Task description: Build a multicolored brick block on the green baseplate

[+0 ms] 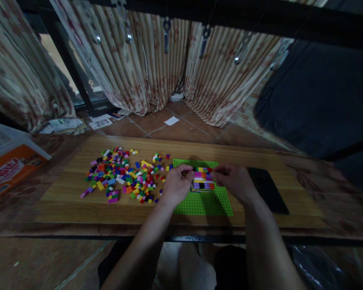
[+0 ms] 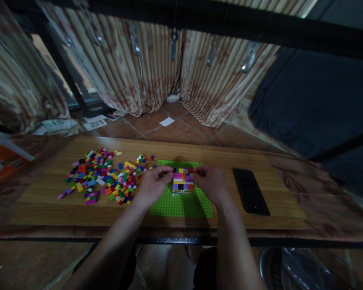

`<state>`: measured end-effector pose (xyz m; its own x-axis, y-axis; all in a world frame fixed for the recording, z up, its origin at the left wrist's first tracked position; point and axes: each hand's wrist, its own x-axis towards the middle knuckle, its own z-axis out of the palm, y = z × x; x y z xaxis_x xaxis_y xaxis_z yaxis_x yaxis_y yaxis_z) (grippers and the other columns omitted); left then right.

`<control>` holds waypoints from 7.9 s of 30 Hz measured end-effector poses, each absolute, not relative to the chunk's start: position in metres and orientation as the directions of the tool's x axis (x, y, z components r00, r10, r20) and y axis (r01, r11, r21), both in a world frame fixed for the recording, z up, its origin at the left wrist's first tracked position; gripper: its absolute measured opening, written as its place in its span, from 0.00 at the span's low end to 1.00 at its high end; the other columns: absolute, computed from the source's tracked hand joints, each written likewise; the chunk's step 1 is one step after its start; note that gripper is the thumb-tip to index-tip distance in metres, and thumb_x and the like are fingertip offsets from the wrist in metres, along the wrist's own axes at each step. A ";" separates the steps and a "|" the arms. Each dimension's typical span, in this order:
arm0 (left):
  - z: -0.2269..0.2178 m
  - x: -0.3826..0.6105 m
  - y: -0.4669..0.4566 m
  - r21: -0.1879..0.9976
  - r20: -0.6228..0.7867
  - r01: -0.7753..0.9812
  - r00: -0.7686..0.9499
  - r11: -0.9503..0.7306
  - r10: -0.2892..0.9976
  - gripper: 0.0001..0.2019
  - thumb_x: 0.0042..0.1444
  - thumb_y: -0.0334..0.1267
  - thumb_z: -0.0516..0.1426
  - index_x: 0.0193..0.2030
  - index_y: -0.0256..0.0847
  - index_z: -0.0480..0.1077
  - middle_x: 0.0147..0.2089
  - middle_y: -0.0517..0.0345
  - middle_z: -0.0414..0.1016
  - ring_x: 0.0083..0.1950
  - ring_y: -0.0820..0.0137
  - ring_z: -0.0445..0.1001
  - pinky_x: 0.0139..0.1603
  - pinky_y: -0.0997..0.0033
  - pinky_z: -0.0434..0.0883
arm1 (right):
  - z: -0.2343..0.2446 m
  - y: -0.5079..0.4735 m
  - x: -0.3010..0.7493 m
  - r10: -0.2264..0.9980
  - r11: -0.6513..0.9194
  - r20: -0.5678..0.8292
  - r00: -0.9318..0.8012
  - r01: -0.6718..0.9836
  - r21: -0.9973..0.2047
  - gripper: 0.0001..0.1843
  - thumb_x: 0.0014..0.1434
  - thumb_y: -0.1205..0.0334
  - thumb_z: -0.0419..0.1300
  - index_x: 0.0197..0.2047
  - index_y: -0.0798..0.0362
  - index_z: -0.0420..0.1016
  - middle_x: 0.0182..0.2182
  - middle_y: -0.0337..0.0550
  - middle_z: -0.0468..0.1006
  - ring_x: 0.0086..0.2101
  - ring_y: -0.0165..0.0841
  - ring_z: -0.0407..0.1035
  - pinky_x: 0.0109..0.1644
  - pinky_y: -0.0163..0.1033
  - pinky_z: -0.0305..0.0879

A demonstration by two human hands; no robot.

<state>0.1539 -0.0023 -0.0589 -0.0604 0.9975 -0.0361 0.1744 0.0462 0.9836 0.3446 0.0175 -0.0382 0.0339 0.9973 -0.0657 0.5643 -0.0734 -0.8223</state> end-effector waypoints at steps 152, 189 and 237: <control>-0.040 0.120 0.002 0.979 -0.136 0.159 0.021 0.131 0.991 0.09 0.50 0.41 0.59 0.34 0.37 0.73 0.24 0.62 0.69 0.26 0.73 0.70 0.28 0.75 0.68 | -0.035 0.007 0.361 0.935 -0.255 -0.303 -0.182 0.247 -0.935 0.16 0.45 0.58 0.70 0.35 0.56 0.74 0.21 0.38 0.77 0.21 0.27 0.70 0.27 0.34 0.69; -0.044 0.117 0.002 0.981 -0.059 0.183 0.002 0.057 0.998 0.10 0.50 0.42 0.58 0.33 0.38 0.74 0.23 0.62 0.69 0.26 0.73 0.70 0.28 0.74 0.66 | -0.032 0.007 0.358 0.938 -0.286 -0.327 -0.116 0.275 -0.918 0.19 0.40 0.52 0.73 0.32 0.56 0.80 0.21 0.39 0.78 0.21 0.27 0.69 0.27 0.34 0.69; -0.060 0.137 0.004 0.945 -0.018 0.327 0.077 -0.008 0.997 0.08 0.53 0.39 0.57 0.34 0.39 0.75 0.23 0.61 0.73 0.25 0.72 0.69 0.26 0.75 0.63 | -0.031 0.007 0.338 0.916 -0.392 -0.399 0.033 0.279 -0.877 0.10 0.44 0.60 0.70 0.28 0.56 0.78 0.19 0.41 0.77 0.20 0.27 0.70 0.20 0.29 0.66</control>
<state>0.1365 0.0039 -0.0601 0.0768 0.9969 -0.0184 0.3270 -0.0077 0.9450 0.3381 0.0070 -0.0310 0.0332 0.9164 -0.3988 0.2788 -0.3917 -0.8768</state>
